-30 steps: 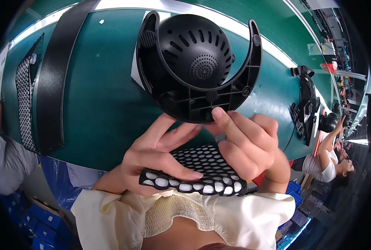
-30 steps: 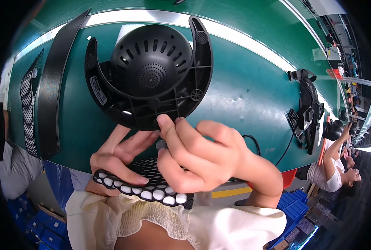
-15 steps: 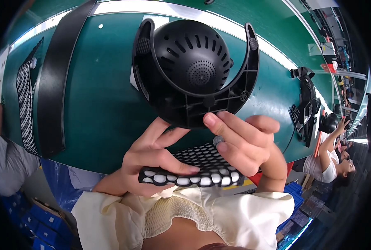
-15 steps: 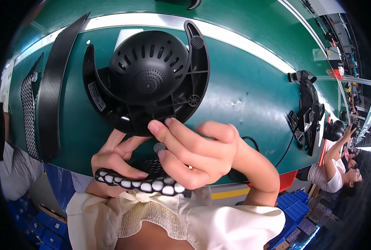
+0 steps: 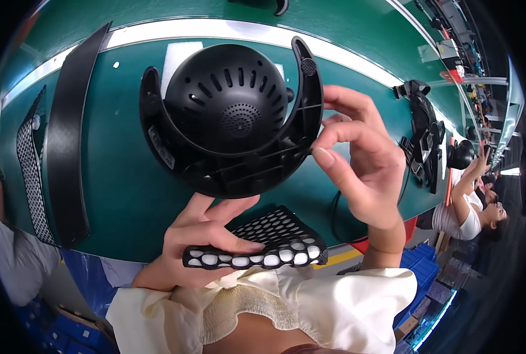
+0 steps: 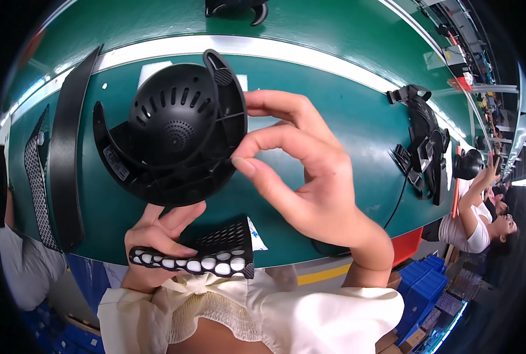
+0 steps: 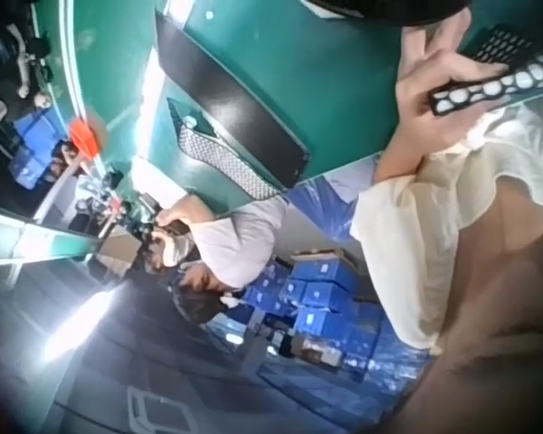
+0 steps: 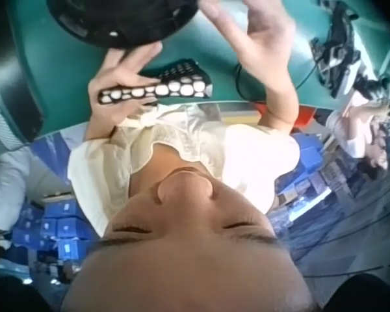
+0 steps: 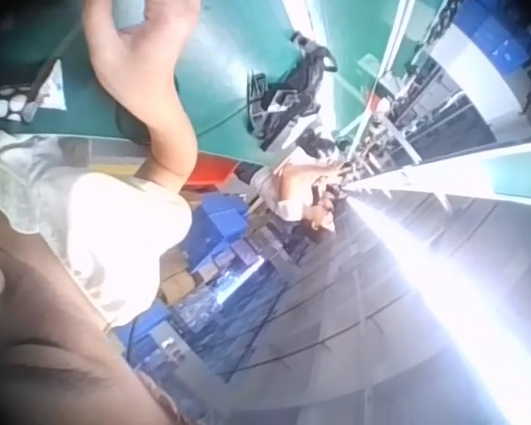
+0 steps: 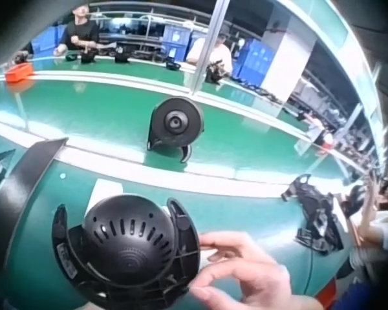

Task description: Manually assemble various plastic parts into a housing on an assembly line.

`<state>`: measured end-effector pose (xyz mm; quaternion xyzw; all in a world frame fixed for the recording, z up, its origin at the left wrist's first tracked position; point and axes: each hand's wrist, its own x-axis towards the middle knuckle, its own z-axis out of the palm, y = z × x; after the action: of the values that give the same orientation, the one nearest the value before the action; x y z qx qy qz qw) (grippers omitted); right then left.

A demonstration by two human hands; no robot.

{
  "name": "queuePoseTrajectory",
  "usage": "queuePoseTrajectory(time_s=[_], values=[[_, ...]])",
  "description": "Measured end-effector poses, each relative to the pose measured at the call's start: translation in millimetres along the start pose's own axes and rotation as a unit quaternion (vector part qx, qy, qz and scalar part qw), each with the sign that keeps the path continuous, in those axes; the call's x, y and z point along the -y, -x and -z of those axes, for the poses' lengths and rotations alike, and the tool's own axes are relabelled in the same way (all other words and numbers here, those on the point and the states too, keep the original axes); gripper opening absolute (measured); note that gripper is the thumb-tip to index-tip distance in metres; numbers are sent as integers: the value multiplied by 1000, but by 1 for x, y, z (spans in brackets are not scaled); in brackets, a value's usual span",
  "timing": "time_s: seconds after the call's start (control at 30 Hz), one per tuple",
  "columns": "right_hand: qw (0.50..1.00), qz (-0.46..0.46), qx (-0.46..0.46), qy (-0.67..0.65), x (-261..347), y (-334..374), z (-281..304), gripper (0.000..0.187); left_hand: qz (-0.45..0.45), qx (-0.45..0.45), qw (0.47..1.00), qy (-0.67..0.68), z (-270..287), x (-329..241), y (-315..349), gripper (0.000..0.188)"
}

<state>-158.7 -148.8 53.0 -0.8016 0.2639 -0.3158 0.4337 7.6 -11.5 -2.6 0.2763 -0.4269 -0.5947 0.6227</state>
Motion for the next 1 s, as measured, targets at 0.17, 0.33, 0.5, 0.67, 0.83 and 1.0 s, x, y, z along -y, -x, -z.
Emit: queuePoseTrajectory(time_s=[0.17, 0.33, 0.5, 0.67, 0.83, 1.0], values=[[1000, 17, -19, 17, -4, 2, 0, 9, 17, 0, 1000, 13, 3, 5, 6, 26], [996, 18, -6, 82, 2, 2, 1, 13, 26, -11, 1000, 4, 2, 5, 8, 28], [981, 47, 14, 190, 4, 6, 4, 22, 24, -45, 998, 24, -3, 6, 6, 23], [944, 111, 7, 311, 16, 8, 1, 28, 15, -51, 998, 28, -2, 5, 7, 22], [843, 233, 31, 484, 12, 16, 3, 37, 18, -23, 1000, 5, 0, 4, 4, 23], [992, 33, -73, 99, -6, 18, 3, 25, -8, -75, 997, -9, -8, 2, 3, 23]])
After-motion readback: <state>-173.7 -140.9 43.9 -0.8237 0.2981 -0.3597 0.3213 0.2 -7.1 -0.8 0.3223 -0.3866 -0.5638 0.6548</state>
